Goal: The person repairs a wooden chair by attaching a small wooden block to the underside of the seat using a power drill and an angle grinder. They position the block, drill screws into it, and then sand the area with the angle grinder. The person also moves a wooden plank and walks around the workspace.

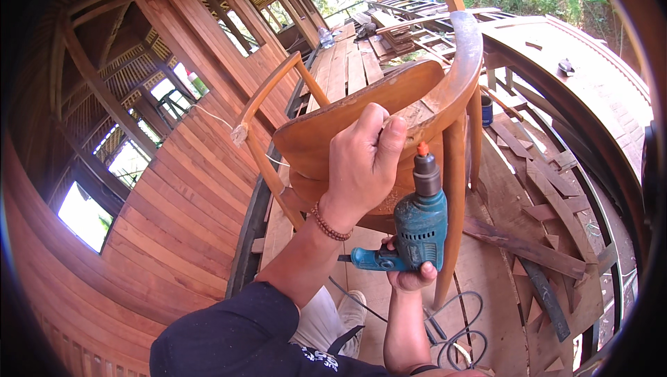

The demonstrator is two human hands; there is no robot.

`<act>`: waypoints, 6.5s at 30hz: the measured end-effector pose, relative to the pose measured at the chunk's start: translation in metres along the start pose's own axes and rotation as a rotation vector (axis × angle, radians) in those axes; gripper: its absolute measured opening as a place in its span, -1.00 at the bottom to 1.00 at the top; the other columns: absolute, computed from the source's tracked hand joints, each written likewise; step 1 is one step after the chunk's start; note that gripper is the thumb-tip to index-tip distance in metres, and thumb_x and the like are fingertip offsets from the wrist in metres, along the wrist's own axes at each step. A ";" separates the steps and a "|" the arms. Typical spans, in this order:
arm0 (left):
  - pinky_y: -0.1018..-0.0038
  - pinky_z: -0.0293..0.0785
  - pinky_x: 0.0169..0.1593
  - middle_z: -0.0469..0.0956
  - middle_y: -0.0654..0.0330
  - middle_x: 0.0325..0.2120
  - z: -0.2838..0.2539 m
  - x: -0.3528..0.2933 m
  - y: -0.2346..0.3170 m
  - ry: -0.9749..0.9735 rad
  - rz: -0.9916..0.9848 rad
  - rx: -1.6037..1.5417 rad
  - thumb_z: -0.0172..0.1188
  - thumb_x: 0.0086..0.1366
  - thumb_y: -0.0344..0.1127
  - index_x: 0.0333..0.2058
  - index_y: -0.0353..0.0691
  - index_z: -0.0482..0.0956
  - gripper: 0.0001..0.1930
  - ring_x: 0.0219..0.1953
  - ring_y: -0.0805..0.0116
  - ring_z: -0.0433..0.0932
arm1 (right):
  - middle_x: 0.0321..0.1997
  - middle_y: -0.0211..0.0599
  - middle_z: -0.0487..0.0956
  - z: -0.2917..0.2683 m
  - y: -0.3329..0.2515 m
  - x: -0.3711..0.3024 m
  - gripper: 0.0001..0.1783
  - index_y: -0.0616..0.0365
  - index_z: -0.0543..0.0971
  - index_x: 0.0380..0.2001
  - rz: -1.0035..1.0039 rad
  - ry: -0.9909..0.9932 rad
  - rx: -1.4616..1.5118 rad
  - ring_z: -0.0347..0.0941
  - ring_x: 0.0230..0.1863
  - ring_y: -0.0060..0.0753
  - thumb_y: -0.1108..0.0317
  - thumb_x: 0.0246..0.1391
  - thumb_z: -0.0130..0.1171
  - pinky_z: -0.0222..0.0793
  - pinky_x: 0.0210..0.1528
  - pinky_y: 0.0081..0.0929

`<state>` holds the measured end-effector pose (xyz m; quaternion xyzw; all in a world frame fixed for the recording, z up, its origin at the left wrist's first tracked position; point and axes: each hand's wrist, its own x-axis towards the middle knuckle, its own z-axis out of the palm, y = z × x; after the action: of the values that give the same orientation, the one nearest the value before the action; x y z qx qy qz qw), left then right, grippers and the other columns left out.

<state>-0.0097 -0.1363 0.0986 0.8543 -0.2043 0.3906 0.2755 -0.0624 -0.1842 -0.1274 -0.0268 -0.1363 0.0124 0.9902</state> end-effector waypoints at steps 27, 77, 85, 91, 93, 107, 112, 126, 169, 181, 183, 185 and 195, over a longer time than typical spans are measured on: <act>0.32 0.30 -0.54 0.35 0.05 -0.70 0.002 0.003 -0.004 0.011 0.006 -0.034 0.02 0.43 -0.13 -0.48 -0.28 0.33 -0.63 -0.64 0.09 0.42 | -0.20 -0.05 0.55 0.001 -0.001 0.005 -0.08 0.33 0.33 0.09 -0.023 -0.006 0.015 0.53 -0.41 -0.21 -0.11 -0.26 0.26 0.48 -0.21 -0.20; 0.32 0.26 -0.55 0.30 0.04 -0.71 0.005 0.005 -0.003 0.026 0.033 -0.024 0.04 0.42 -0.09 -0.49 -0.27 0.31 -0.61 -0.67 0.09 0.34 | -0.17 -0.01 0.55 0.001 -0.005 0.005 -0.05 0.34 0.30 0.13 -0.007 0.007 -0.010 0.54 -0.32 -0.13 -0.11 -0.26 0.26 0.49 -0.07 -0.10; 0.44 0.39 -0.39 0.42 0.18 -0.59 0.000 -0.024 -0.018 -0.093 -0.190 -0.352 0.06 0.40 -0.02 -0.23 -0.31 0.39 -0.62 -0.49 0.42 0.48 | -0.12 0.01 0.53 -0.005 -0.009 0.002 -0.05 0.34 0.29 0.13 0.041 -0.026 0.041 0.57 -0.28 -0.08 -0.07 -0.28 0.28 0.52 -0.06 -0.07; 0.53 0.48 -0.12 0.51 0.21 -0.24 0.035 -0.067 -0.020 -0.305 -0.397 -0.777 0.21 0.32 -0.04 -0.03 -0.32 0.39 -0.53 -0.21 0.54 0.49 | -0.10 0.00 0.53 -0.019 -0.017 -0.005 -0.05 0.32 0.29 0.15 0.054 -0.033 0.053 0.56 -0.30 -0.15 -0.09 -0.25 0.28 0.53 -0.08 -0.11; 0.53 0.47 -0.08 0.50 0.22 -0.21 0.040 -0.073 -0.012 -0.361 -0.459 -0.838 0.25 0.30 -0.08 -0.01 -0.32 0.39 -0.53 -0.17 0.54 0.49 | -0.09 -0.01 0.53 -0.021 -0.018 -0.006 -0.06 0.31 0.30 0.15 0.051 -0.024 0.077 0.56 -0.30 -0.14 -0.08 -0.25 0.28 0.53 -0.09 -0.11; 0.41 0.52 -0.22 0.52 0.13 -0.52 0.033 -0.059 -0.054 -0.405 -0.309 -0.192 0.17 0.23 -0.31 -0.37 -0.34 0.54 -0.82 -0.39 0.23 0.58 | -0.08 0.05 0.49 -0.020 -0.112 -0.016 -0.01 0.35 0.28 0.15 -0.199 0.026 -0.112 0.45 -0.43 -0.26 -0.18 -0.21 0.31 0.51 -0.22 -0.14; 0.08 0.22 0.26 0.41 0.03 0.01 0.035 -0.110 -0.074 -0.420 -0.098 0.116 0.30 -0.04 -0.23 -0.08 -0.22 0.48 -0.51 0.15 0.03 0.36 | -0.02 0.10 0.46 0.035 -0.172 -0.045 -0.06 0.38 0.27 0.18 -0.218 0.471 -0.342 0.46 -0.32 -0.21 -0.08 -0.15 0.28 0.46 -0.07 -0.14; -0.02 -0.09 0.40 0.16 0.04 0.25 0.053 -0.099 -0.082 -0.715 -0.126 0.163 0.25 0.06 -0.01 0.22 -0.19 0.21 -0.22 0.35 0.04 0.07 | -0.15 -0.03 0.53 0.213 -0.162 -0.160 -0.26 0.33 0.38 0.05 0.192 1.318 -0.478 0.50 -0.32 -0.25 -0.01 -0.10 0.17 0.51 -0.15 -0.21; -0.04 -0.11 0.41 0.12 0.07 0.25 0.052 -0.099 -0.082 -0.732 -0.120 0.158 0.28 0.01 0.00 0.21 -0.18 0.21 -0.18 0.36 0.07 0.02 | -0.25 -0.13 0.49 0.211 -0.093 -0.201 -0.43 0.18 0.37 0.02 0.406 1.541 -0.381 0.49 -0.31 -0.20 0.06 0.03 0.15 0.49 -0.29 -0.26; 0.02 0.00 0.41 0.09 0.14 0.27 0.052 -0.093 -0.079 -0.833 -0.024 0.359 0.23 0.12 -0.29 0.23 -0.08 0.13 -0.29 0.37 0.12 0.06 | -0.38 -0.05 0.52 0.198 -0.105 -0.232 -0.48 0.31 0.38 -0.05 0.310 1.574 -0.218 0.50 -0.39 -0.17 0.12 0.05 0.11 0.46 -0.31 -0.31; 0.02 -0.02 0.41 0.08 0.12 0.27 0.051 -0.088 -0.074 -0.783 -0.033 0.305 0.26 0.06 -0.14 0.24 -0.09 0.12 -0.22 0.37 0.11 0.04 | -0.37 -0.07 0.52 0.193 -0.108 -0.241 -0.47 0.26 0.40 -0.06 0.309 1.569 -0.212 0.49 -0.39 -0.18 0.06 0.04 0.11 0.47 -0.31 -0.28; 0.01 -0.05 0.41 0.06 0.11 0.27 0.050 -0.083 -0.071 -0.728 -0.048 0.256 0.29 0.01 0.01 0.25 -0.11 0.11 -0.14 0.37 0.10 0.02 | -0.38 -0.08 0.52 0.195 -0.107 -0.236 -0.47 0.24 0.41 -0.07 0.301 1.572 -0.245 0.49 -0.40 -0.18 0.04 0.04 0.12 0.48 -0.32 -0.27; 0.00 -0.17 0.43 0.06 0.05 0.27 0.045 -0.082 -0.075 -0.845 -0.094 0.237 0.29 -0.06 0.09 0.26 -0.19 0.14 -0.06 0.37 0.02 -0.03 | -0.29 -0.02 0.56 0.296 -0.164 -0.147 -0.37 0.35 0.38 0.02 0.337 1.404 -0.721 0.58 -0.39 -0.12 0.19 -0.09 0.23 0.57 -0.36 -0.29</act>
<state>0.0071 -0.0964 -0.0130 0.9730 -0.2139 0.0147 0.0855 -0.2807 -0.3376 0.1265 -0.3665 0.5277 0.0970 0.7601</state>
